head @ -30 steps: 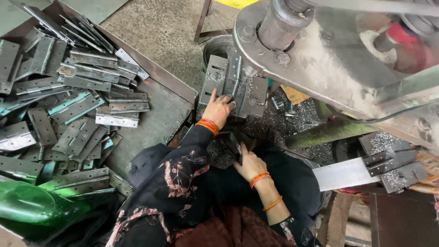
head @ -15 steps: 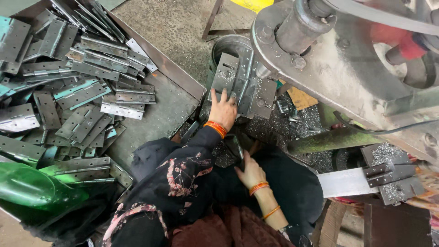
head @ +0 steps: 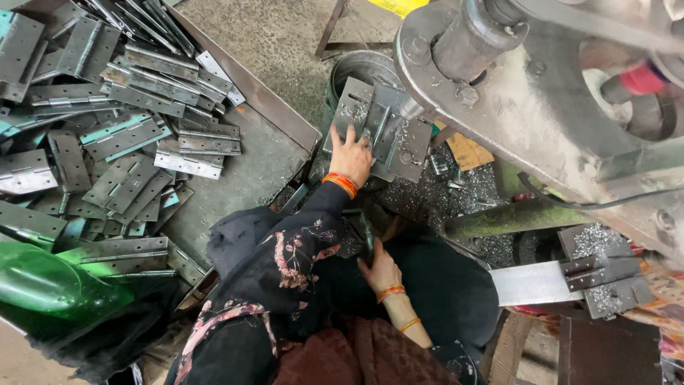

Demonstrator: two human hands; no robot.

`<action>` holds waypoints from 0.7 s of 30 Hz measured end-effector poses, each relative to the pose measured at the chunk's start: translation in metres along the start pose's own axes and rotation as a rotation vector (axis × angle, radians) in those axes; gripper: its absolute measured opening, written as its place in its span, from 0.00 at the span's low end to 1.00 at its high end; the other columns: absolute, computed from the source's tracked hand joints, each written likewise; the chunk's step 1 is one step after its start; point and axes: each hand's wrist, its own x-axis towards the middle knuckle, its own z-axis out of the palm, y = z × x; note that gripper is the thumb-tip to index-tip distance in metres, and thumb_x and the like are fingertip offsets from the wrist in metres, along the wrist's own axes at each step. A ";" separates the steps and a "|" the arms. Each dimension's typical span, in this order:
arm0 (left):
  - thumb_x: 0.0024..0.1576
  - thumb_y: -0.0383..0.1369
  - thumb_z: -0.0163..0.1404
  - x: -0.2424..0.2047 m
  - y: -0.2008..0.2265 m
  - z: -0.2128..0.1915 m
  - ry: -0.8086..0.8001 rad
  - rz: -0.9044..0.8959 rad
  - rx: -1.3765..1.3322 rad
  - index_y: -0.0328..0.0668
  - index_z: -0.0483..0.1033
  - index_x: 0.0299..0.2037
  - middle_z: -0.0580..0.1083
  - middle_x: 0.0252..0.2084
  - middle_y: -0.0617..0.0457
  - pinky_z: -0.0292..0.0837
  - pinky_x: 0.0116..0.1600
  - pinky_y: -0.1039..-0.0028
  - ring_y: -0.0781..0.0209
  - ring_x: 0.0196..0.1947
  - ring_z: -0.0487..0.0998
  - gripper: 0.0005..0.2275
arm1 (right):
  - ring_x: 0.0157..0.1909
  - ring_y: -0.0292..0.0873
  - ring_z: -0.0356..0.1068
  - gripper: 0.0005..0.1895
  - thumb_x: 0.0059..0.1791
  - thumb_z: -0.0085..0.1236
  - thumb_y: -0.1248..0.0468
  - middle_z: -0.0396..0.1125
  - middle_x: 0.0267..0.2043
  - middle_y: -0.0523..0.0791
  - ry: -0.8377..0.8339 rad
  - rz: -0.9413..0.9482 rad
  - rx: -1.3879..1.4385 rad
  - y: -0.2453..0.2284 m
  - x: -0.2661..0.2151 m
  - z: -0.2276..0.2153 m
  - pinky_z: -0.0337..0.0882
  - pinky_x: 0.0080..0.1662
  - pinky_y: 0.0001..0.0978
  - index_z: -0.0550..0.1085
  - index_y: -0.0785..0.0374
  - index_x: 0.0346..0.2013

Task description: The person repeatedly places metal hinge blanks into a punch press, activates the press with a lever, and removes the finished pieces. The person handles the metal parts by hand and cycles the machine continuously.

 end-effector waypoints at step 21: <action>0.62 0.43 0.40 0.008 0.010 -0.010 -0.001 0.003 0.022 0.45 0.80 0.53 0.73 0.61 0.57 0.26 0.68 0.22 0.42 0.78 0.44 0.19 | 0.53 0.63 0.72 0.40 0.45 0.62 0.49 0.71 0.54 0.56 -0.006 -0.040 -0.044 0.000 0.014 -0.027 0.74 0.51 0.54 0.60 0.56 0.68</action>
